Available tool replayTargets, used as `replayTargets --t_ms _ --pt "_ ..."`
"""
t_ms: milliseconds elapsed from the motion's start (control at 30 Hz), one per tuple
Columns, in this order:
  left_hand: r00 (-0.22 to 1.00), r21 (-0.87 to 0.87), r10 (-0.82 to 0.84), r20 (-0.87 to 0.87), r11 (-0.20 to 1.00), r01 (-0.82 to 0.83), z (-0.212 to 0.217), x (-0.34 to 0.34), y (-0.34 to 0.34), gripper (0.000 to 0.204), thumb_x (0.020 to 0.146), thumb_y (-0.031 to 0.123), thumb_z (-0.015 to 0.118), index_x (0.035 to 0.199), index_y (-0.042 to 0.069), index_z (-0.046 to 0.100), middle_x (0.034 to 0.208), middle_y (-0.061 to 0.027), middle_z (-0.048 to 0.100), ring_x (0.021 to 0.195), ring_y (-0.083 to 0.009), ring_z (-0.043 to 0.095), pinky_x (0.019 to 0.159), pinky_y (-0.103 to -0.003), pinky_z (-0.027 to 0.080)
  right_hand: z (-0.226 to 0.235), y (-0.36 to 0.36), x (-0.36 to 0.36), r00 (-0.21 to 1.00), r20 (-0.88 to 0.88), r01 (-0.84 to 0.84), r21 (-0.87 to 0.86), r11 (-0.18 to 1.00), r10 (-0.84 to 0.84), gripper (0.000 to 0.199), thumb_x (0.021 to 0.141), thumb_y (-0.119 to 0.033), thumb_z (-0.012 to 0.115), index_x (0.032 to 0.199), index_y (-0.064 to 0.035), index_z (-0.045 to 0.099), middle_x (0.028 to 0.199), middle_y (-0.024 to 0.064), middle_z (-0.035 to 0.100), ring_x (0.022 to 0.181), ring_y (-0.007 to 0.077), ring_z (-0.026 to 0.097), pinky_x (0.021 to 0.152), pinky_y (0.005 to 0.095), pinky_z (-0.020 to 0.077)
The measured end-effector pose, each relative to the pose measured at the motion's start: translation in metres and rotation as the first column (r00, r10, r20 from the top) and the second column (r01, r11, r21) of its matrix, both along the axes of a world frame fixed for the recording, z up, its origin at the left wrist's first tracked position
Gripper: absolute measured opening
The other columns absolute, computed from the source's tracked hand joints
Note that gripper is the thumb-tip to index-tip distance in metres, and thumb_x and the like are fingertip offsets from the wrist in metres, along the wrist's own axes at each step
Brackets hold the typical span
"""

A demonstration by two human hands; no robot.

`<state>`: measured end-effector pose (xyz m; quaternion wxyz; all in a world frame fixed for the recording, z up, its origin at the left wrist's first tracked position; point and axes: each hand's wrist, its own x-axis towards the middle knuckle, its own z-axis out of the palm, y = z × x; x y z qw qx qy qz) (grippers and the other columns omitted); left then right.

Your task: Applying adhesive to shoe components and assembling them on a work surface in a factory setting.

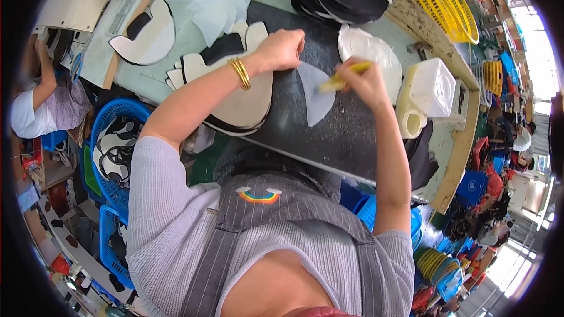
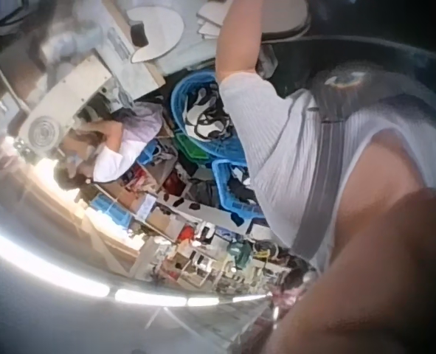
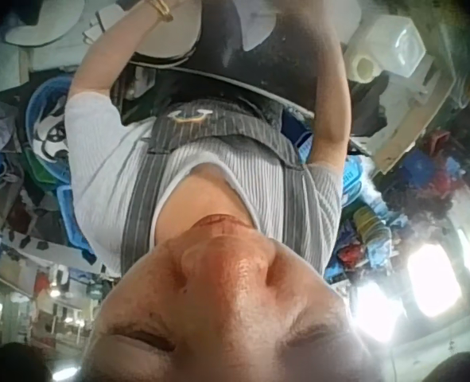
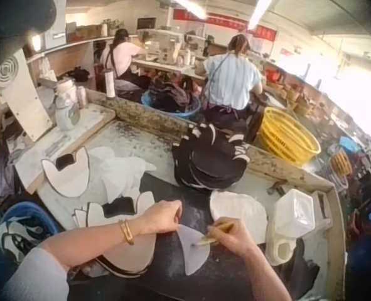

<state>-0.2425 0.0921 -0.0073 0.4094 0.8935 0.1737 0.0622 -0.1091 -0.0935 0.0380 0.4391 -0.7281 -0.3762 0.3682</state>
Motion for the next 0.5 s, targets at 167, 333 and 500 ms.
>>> replayTargets --t_ms 167,333,500 --pt "0.999 0.026 0.046 0.009 0.999 -0.047 0.012 0.001 -0.002 0.018 0.064 0.006 0.062 0.08 0.003 0.055 0.071 -0.0127 0.065 0.071 -0.0295 0.064 0.063 -0.038 0.05 -0.001 -0.046 -0.029 0.991 -0.132 0.019 -0.043 0.999 -0.024 0.016 0.081 -0.014 0.065 0.078 0.0014 0.062 0.067 0.0035 0.06 0.059 0.0079 0.056 0.053 0.0216 0.0444" --pt "0.992 -0.079 0.036 0.12 0.997 -0.026 0.047 -0.023 -0.026 0.021 0.066 0.005 0.065 0.078 0.0 0.048 0.071 -0.0125 0.064 0.068 -0.0214 0.066 0.061 -0.029 0.051 -0.005 -0.065 -0.057 0.995 0.098 0.015 0.152 0.988 -0.03 0.007 0.082 -0.005 0.063 0.082 0.0023 0.061 0.074 0.0056 0.06 0.067 0.0083 0.055 0.06 0.0225 0.0441" --pt "0.958 -0.23 0.112 0.263 0.972 -0.05 0.098 -0.048 -0.017 0.025 0.069 0.007 0.07 0.08 0.001 0.047 0.074 -0.0081 0.065 0.069 -0.0141 0.064 0.063 -0.028 0.05 0.028 -0.118 -0.05 0.965 -0.101 0.254 0.136 0.958 -0.241 0.013 0.085 -0.007 0.055 0.083 0.0036 0.063 0.08 0.009 0.063 0.062 0.0126 0.058 0.054 0.0229 0.047"
